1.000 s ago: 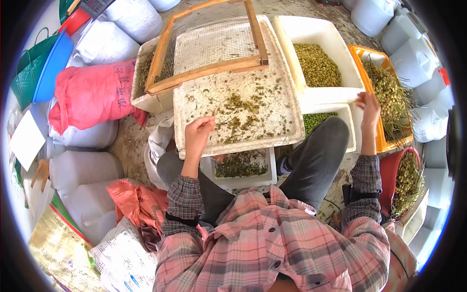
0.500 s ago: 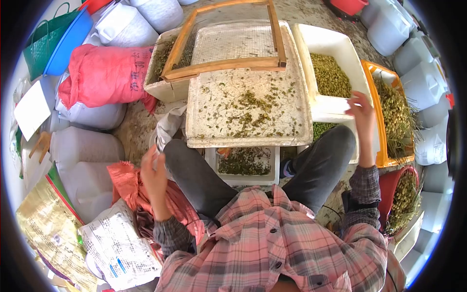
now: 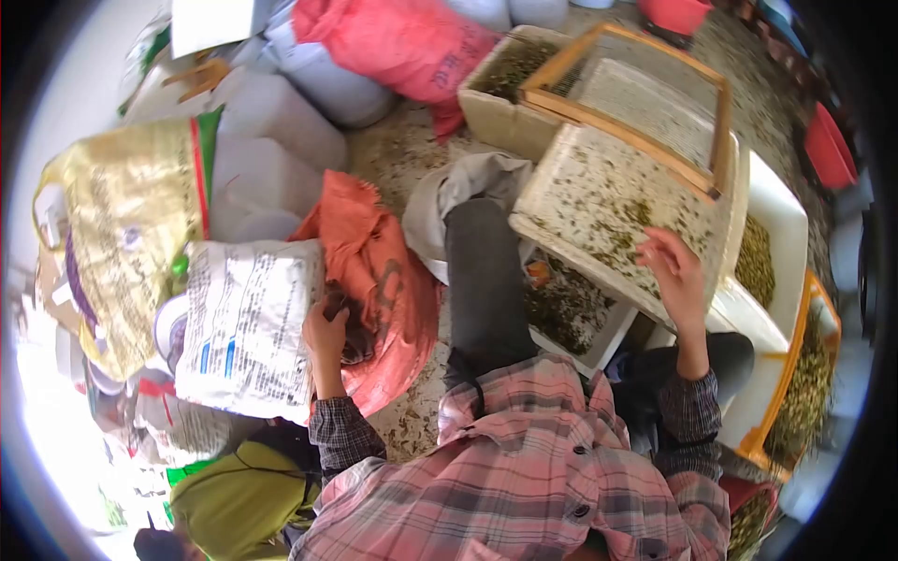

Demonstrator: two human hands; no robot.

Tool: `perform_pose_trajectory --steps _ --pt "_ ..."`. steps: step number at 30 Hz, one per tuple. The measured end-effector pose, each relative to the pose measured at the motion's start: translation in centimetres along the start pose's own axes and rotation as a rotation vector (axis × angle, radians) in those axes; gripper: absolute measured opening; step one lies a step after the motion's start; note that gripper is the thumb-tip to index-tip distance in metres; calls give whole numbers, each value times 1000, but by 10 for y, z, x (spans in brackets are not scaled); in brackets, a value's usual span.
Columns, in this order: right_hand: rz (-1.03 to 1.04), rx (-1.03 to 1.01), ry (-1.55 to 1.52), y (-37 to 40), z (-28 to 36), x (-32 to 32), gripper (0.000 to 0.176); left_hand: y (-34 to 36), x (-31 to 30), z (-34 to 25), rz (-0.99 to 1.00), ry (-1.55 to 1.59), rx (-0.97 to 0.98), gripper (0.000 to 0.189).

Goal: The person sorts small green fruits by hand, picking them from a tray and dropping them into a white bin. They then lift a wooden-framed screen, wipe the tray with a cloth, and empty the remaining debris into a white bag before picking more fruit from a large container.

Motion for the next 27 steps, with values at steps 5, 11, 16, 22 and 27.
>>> perform_pose_trajectory --steps 5,11,16,22,27 --pt "201 158 -380 4 12 55 41 2 -78 -95 49 1103 10 18" --pt "661 440 -1243 4 72 230 70 46 -52 -308 479 1779 437 40" --pt "527 -29 -1714 -34 75 131 41 94 8 -395 1063 1593 547 42" --pt "-32 140 -1179 -6 -3 104 29 115 31 -460 1355 2417 409 64" --pt "-531 -6 -301 24 -6 48 29 141 121 -458 1179 2018 428 68"
Point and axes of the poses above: each hand's wrist, its own y-axis away from the middle knuckle, its own x-axis out of the palm, z = x × y, the point moved 10 cm from there along -y, towards the middle knuckle, and after that the axes turned 3 degrees about z, right-handed, at the moved point
